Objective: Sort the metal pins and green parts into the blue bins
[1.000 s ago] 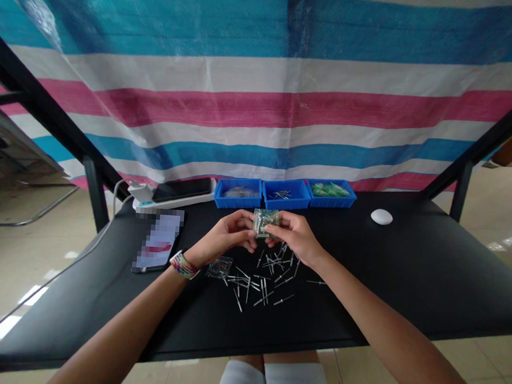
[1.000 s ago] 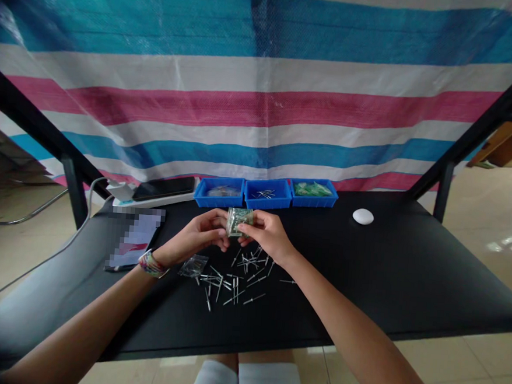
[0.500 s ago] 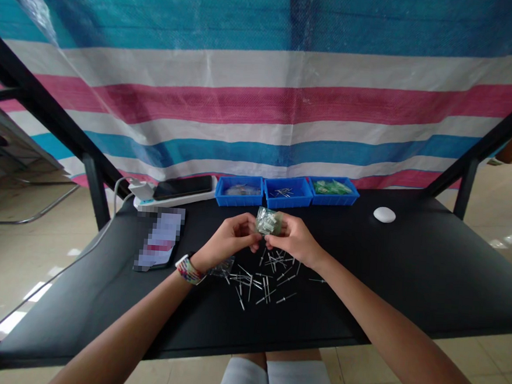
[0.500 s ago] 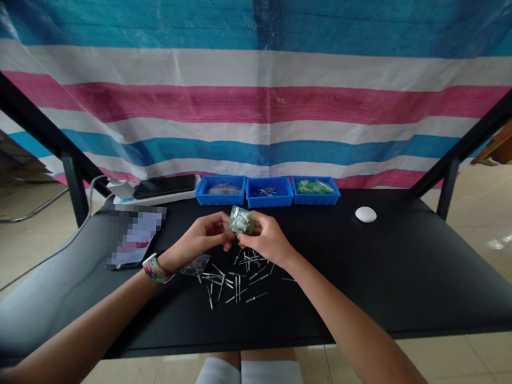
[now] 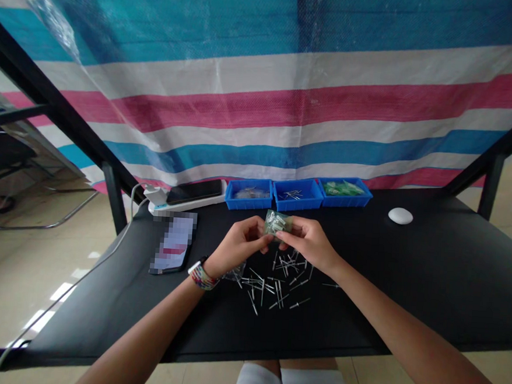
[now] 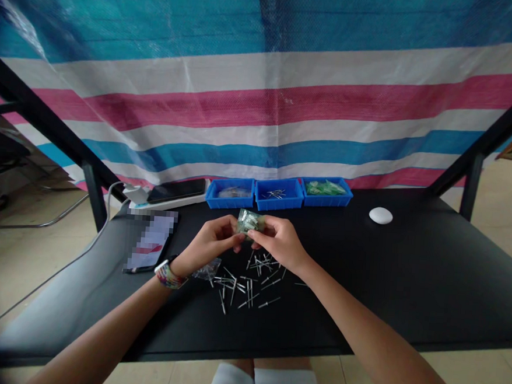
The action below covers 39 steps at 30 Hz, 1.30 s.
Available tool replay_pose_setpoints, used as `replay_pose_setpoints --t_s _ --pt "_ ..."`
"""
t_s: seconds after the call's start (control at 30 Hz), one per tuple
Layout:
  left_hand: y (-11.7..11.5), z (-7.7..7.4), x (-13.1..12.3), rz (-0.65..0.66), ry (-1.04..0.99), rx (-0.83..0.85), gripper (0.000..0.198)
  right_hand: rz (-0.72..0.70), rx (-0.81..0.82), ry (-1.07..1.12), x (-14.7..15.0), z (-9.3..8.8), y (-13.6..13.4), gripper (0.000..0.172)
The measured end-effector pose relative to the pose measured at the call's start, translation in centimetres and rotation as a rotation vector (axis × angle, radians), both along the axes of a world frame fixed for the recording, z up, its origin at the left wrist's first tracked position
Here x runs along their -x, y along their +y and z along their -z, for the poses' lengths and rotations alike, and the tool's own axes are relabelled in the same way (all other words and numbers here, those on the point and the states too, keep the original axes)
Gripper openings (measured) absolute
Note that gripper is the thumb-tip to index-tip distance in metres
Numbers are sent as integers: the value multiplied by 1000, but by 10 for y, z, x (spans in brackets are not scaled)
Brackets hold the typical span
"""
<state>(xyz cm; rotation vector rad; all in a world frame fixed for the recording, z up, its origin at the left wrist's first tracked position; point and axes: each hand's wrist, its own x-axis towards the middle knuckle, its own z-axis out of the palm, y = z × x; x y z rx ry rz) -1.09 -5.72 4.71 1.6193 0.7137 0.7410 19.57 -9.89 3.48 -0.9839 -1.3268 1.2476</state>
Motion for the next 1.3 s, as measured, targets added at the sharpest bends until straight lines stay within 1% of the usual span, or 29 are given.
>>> replay_pose_setpoints --t_s 0.1,0.23,0.4,0.53,0.6,0.67,0.7,0.77,0.8,0.87,0.9,0.97,1.03,1.07,1.13,1.23,1.3 --pt "1 0 0 -9 8 -5 43 22 -27 -25 0 -1 -2 32" --pt "2 1 1 -12 35 -10 43 11 -38 -22 1 -3 -4 29" --pt "2 1 0 -15 19 -3 40 4 -45 -26 1 -2 -4 28" --pt "1 -1 0 -27 15 -2 39 39 -91 -51 2 0 -5 26" --pt "1 0 1 -31 48 -5 42 124 -199 -127 1 -1 -8 20" --pt "2 1 2 -8 72 7 54 226 -390 -247 -2 -3 -10 13" --pt "2 2 3 22 61 35 61 260 -499 -315 -5 -4 -12 13" --pt "1 3 3 114 -14 147 70 279 -683 -458 -9 -5 -13 22" --pt "0 4 3 154 -70 217 71 275 -745 -525 -11 -4 -14 27" --pt "-2 4 2 190 -152 325 61 267 -818 -633 -12 -1 -13 33" --pt "-2 4 1 182 -170 346 53 270 -842 -660 -12 1 -12 36" --pt "-3 6 0 140 -185 337 41 287 -868 -648 -8 4 -11 40" --pt "-1 8 -1 98 -191 301 37 324 -836 -560 -4 7 -10 44" --pt "0 9 -2 77 -196 283 37 337 -786 -495 -2 7 -10 45" --pt "2 11 -2 41 -188 247 37 315 -614 -331 0 8 -9 44" --pt "4 10 -1 17 -145 177 37 170 -279 -88 1 9 -6 40" --pt "4 9 -1 23 -119 123 36 83 -119 11 1 9 -5 40"
